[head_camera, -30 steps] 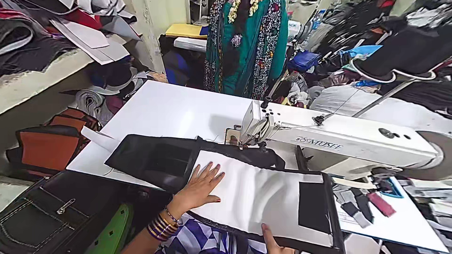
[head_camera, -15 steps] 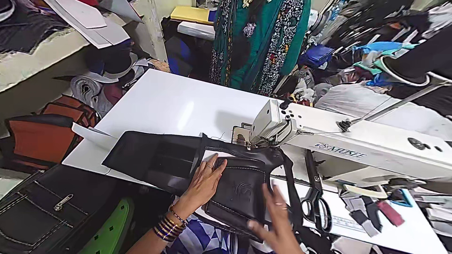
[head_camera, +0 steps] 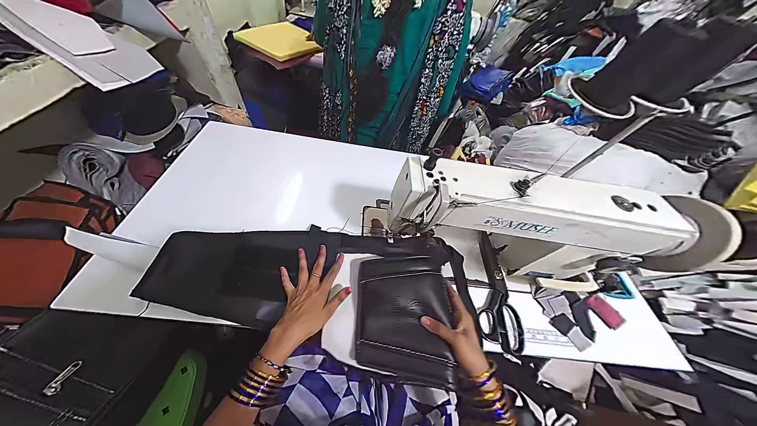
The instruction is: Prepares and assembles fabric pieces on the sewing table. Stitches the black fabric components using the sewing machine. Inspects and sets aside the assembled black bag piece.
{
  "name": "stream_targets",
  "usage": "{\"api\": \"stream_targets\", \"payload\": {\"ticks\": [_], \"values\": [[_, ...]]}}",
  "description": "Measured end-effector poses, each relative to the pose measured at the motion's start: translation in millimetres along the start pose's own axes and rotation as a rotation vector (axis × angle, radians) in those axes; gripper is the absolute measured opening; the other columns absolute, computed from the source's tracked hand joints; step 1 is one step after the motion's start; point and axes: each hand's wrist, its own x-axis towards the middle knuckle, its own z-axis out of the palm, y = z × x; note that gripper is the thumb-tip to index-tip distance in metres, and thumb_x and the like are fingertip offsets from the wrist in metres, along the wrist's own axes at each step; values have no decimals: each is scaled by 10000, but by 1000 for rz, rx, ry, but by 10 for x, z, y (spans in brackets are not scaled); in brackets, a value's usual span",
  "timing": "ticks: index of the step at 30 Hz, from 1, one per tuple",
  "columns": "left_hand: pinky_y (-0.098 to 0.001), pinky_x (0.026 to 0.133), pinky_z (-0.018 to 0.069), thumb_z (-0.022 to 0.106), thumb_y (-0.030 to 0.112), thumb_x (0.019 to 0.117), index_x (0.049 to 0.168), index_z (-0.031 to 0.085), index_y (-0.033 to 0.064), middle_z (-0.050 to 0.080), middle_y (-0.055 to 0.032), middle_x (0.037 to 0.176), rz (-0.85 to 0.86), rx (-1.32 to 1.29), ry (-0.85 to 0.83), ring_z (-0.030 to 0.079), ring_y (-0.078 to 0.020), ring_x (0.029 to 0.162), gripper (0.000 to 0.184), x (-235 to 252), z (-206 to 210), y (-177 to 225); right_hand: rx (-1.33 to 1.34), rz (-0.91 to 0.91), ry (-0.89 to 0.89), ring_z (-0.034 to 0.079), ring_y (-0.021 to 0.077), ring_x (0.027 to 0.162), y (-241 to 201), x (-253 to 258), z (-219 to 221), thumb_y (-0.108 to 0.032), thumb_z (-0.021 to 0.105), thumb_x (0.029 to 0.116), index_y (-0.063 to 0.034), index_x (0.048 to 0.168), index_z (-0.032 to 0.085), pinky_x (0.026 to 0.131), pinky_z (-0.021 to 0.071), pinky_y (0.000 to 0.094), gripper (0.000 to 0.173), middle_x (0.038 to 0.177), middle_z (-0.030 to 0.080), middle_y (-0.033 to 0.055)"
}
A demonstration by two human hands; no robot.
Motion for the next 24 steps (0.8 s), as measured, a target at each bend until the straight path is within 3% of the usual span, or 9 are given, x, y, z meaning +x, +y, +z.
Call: {"api": "stream_targets", "payload": {"ticks": [3,4,6,9,11,13,24], "values": [[-863,1039,-106,352,654,1015,1661,170,248,12,-119,1732,-42,27,-162,-127,-525,1535,785,37,-153,40,-72,-5,150,571,2,1231,39,25,-593,-91,743,703,45,1580,232,997,489,160,1024,1491,495,157],[-864,1038,-103,422,585,1027,1660,182,202,14,-144,1729,-16,56,-183,-122,-522,1537,777,72,-199,105,-78,7,169,568,7,1241,50,43,-734,-73,735,703,33,1587,231,1000,487,158,1023,1506,485,154],[-839,1088,-69,548,408,1028,1631,287,130,145,-167,1713,106,47,-156,-19,-492,1561,713,207,-229,346,-74,5,161,562,-2,1248,66,93,-884,-54,727,707,37,1587,227,1001,480,141,1016,1517,473,151],[-718,1201,-1,453,352,1080,1631,275,111,211,-104,1709,261,-18,-261,54,-360,1593,627,529,-43,692,-77,-22,114,557,-18,1253,74,171,-929,-63,727,713,49,1586,216,1007,476,130,1018,1524,472,141],[-639,1239,30,401,355,1096,1636,241,95,195,-89,1714,298,-29,-312,54,-320,1598,621,668,175,721,-75,-27,85,573,-20,1234,68,211,-945,-78,729,707,57,1584,207,998,488,134,1029,1500,495,134],[-586,1251,106,372,396,1093,1628,262,81,215,-78,1709,329,-1,-267,125,-305,1592,631,669,316,644,-66,-30,62,582,-23,1220,59,265,-985,-85,729,694,64,1579,207,992,494,134,1038,1484,511,129],[-575,1182,240,349,441,1093,1629,286,132,228,-44,1708,316,24,-273,211,-299,1569,621,671,296,548,-125,-34,-6,593,-45,1190,51,411,-972,-86,729,700,89,1564,211,976,494,113,1022,1464,524,121]]}}
